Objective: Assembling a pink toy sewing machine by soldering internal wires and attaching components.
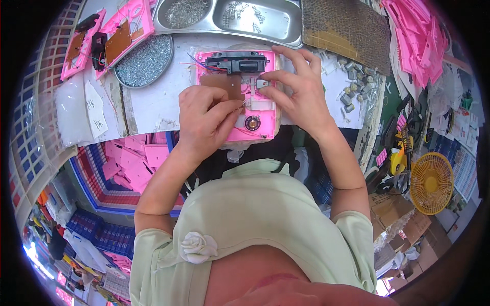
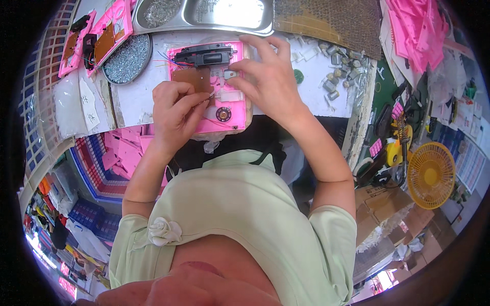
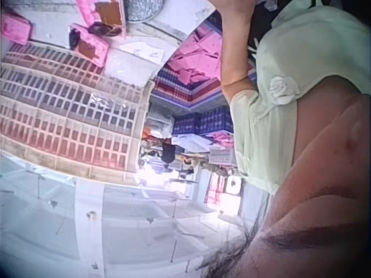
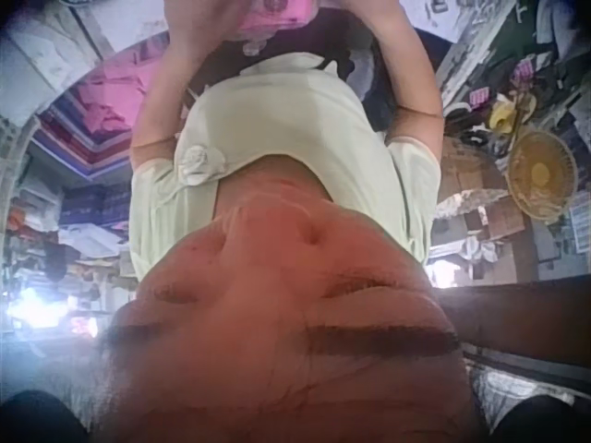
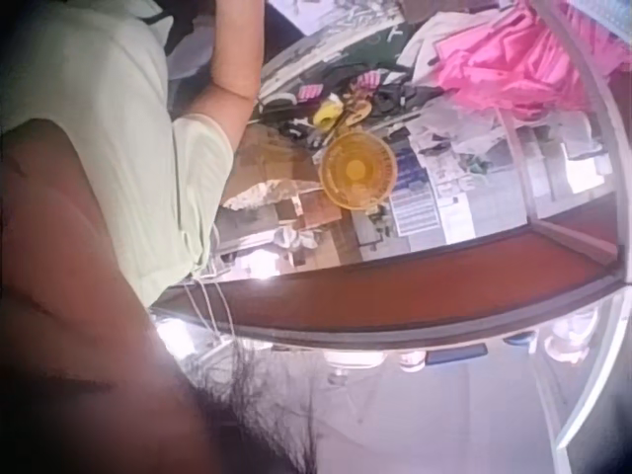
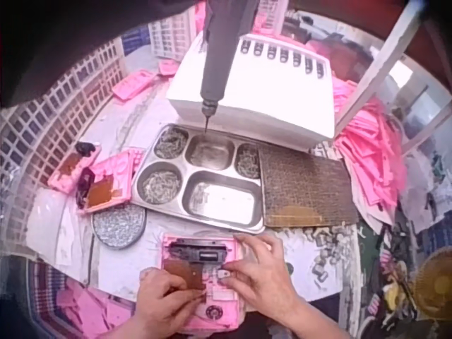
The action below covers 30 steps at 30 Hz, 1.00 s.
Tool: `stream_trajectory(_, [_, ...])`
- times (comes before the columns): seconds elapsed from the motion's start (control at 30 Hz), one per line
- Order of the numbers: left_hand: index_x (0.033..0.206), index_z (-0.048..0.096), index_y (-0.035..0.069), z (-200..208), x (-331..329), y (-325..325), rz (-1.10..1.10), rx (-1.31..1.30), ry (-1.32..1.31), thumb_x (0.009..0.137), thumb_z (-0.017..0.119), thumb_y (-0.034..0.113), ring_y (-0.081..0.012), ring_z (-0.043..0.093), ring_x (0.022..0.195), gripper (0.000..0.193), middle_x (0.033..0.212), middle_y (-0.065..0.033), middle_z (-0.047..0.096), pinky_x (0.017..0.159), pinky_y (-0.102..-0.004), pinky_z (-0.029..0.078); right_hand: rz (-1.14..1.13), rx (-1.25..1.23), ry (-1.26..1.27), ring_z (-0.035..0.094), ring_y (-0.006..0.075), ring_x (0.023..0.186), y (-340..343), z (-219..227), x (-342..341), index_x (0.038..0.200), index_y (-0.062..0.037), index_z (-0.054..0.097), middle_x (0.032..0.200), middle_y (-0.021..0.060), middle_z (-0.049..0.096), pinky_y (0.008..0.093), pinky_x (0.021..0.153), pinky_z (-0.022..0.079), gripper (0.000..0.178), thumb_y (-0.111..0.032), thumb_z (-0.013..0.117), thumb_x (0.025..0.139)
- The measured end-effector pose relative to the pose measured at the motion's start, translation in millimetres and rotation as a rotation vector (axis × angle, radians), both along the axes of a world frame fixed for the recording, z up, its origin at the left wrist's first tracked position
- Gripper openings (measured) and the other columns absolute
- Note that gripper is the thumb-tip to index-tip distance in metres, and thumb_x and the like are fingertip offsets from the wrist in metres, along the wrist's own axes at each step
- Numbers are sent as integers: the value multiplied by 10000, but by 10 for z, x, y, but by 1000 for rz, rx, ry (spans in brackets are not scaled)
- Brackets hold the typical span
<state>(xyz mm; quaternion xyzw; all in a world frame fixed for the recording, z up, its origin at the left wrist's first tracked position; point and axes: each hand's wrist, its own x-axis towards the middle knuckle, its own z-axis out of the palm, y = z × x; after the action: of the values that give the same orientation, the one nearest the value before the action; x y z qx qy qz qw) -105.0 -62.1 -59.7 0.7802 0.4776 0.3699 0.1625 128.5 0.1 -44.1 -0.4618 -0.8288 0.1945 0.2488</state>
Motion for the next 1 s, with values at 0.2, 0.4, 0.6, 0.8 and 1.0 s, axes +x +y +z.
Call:
stream_trajectory(0.2, [934, 749, 134, 0, -78, -8, -32, 22, -11, 733, 809, 101, -214, 584, 837, 213, 885, 3, 603, 823, -392, 396, 39, 112, 98, 445, 408, 1238, 83, 195, -96, 989, -139, 764, 1325, 110, 604, 499, 1066, 383, 325, -249, 858, 698])
stream_trajectory(0.4, [902, 749, 145, -66, -59, -32, 16, 28, -41, 741, 801, 116, -198, 591, 859, 172, 891, 19, 622, 846, -390, 386, 187, 196, -26, 460, 405, 1280, 368, 148, -828, 996, -115, 758, 1329, 108, 615, 496, 1035, 459, 314, -221, 833, 709])
stream_trajectory(0.6, [884, 741, 147, -88, -34, -58, 66, 16, -69, 754, 791, 127, -193, 588, 864, 141, 904, 29, 637, 849, -392, 379, 214, 210, -142, 516, 373, 1252, 440, 100, -1049, 906, -81, 772, 1268, 70, 665, 482, 1026, 484, 214, -206, 802, 735])
stream_trajectory(0.8, [889, 732, 132, -62, -75, -84, 51, -7, -87, 751, 791, 107, -204, 600, 861, 152, 905, 4, 650, 860, -393, 387, 266, 210, -101, 540, 365, 1240, 457, 67, -1054, 845, -56, 770, 1213, 84, 677, 487, 955, 501, 165, -160, 744, 719])
stream_trajectory(1.0, [901, 717, 79, -54, -244, -92, 211, -91, -325, 782, 738, -2, -254, 642, 811, 145, 877, -70, 675, 776, -373, 472, 314, 327, -47, 551, 343, 1254, 418, 4, -1043, 791, -54, 742, 1199, 73, 694, 475, 960, 505, 119, -113, 717, 690])
